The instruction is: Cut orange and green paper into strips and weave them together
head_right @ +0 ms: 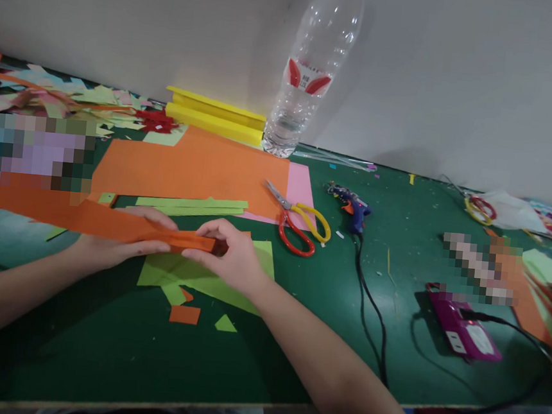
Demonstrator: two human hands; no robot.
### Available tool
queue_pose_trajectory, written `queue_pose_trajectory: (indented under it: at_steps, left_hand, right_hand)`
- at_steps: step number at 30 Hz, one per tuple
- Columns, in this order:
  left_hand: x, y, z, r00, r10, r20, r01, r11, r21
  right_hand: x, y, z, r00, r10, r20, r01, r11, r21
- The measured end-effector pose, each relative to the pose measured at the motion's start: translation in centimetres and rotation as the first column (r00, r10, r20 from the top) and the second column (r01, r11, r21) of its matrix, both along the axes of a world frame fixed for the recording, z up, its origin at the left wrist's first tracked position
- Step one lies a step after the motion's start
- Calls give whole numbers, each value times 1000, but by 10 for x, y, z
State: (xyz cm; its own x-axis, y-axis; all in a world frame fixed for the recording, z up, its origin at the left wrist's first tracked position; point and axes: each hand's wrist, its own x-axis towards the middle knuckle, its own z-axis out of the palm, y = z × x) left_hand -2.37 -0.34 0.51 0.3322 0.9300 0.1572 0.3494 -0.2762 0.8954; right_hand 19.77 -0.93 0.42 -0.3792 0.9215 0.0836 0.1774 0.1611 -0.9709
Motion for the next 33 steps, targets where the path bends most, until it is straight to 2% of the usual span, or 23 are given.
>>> queue_pose_trajectory:
  at_steps: [6,10,14,20,27,33]
  left_hand:
    - [1,1,-8,995,-88,43,87,996,17]
    - [5,-1,-4,997,-37,69,41,997,-66]
    - [7,-1,3,995,-48,89,60,988,-140]
    - [4,1,0,983,-23,181,51,987,-154]
    - [5,-1,-1,965,29,261,30,976,-217]
    - [7,0,2,940,46,338,39,970,-241]
  right_hand:
    - [0,0,-4,1000,14,-27,-15,999,-40]
    - [1,0,-6,999,22,-38,-24,999,-45]
    - [0,-1,-4,1000,22,-18,-23,999,-37]
    - [-1,0,-3,1000,13,-7,-13,1000,-28]
    - [-1,1,-5,999,5,34,-2,996,-89]
    - [0,1,-7,999,20,48,-18,999,-47]
